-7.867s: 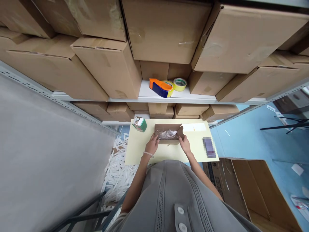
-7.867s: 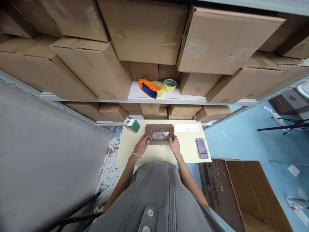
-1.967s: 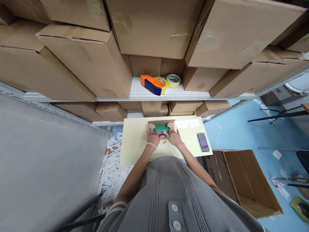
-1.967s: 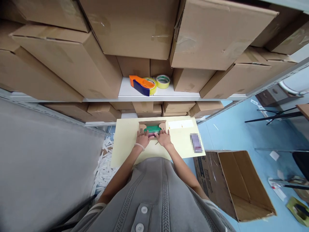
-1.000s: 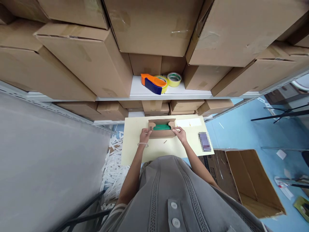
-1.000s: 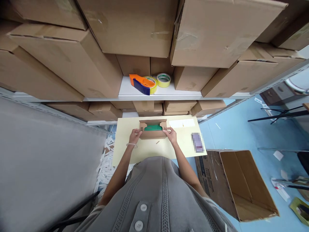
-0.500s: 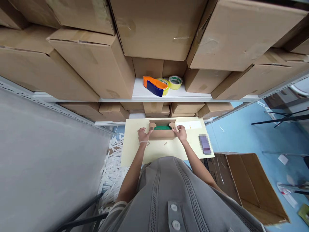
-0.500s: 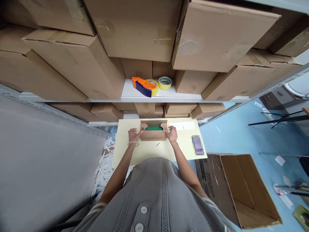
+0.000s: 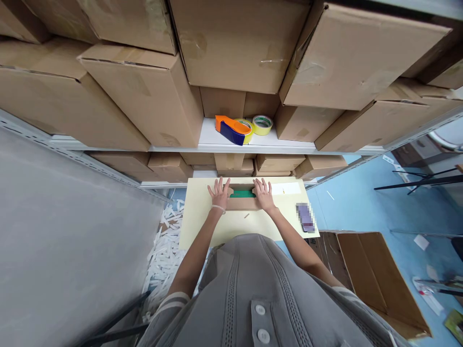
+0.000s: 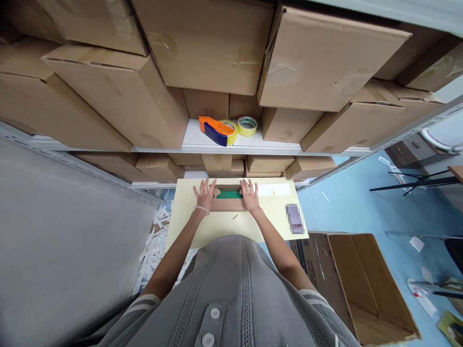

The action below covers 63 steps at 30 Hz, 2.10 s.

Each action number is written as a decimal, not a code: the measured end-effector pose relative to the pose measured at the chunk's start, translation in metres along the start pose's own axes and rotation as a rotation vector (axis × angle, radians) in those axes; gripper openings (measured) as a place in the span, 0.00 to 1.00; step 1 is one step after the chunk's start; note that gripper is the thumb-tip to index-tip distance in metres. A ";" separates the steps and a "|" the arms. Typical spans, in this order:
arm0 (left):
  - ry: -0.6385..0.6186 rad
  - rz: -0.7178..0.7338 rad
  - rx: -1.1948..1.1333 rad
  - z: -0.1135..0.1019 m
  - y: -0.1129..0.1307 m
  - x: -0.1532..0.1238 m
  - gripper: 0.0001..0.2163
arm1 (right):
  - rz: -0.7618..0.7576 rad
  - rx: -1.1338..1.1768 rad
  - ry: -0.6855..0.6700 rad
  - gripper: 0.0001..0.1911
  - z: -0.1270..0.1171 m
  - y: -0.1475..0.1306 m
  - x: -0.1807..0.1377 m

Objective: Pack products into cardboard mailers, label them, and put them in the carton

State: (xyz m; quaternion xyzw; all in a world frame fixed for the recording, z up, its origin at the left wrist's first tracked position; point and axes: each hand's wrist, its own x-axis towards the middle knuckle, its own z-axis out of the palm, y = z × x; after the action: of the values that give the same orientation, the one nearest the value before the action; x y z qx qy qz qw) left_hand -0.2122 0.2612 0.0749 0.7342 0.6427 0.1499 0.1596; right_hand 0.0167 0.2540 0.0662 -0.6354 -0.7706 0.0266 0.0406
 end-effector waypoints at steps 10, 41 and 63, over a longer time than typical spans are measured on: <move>0.035 0.118 -0.018 0.002 -0.010 -0.006 0.31 | -0.112 -0.031 -0.075 0.68 -0.003 0.003 -0.023; -0.096 0.384 0.018 0.057 0.038 -0.050 0.29 | -0.083 -0.034 -0.030 0.31 0.019 -0.013 -0.065; -0.044 0.376 0.043 0.069 0.030 -0.063 0.33 | -0.081 0.269 0.374 0.30 -0.184 -0.074 0.182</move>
State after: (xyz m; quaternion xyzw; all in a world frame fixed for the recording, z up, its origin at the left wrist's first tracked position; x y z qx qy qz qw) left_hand -0.1641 0.1920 0.0247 0.8477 0.4935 0.1475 0.1270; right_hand -0.0724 0.4164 0.2615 -0.5868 -0.7641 0.0094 0.2681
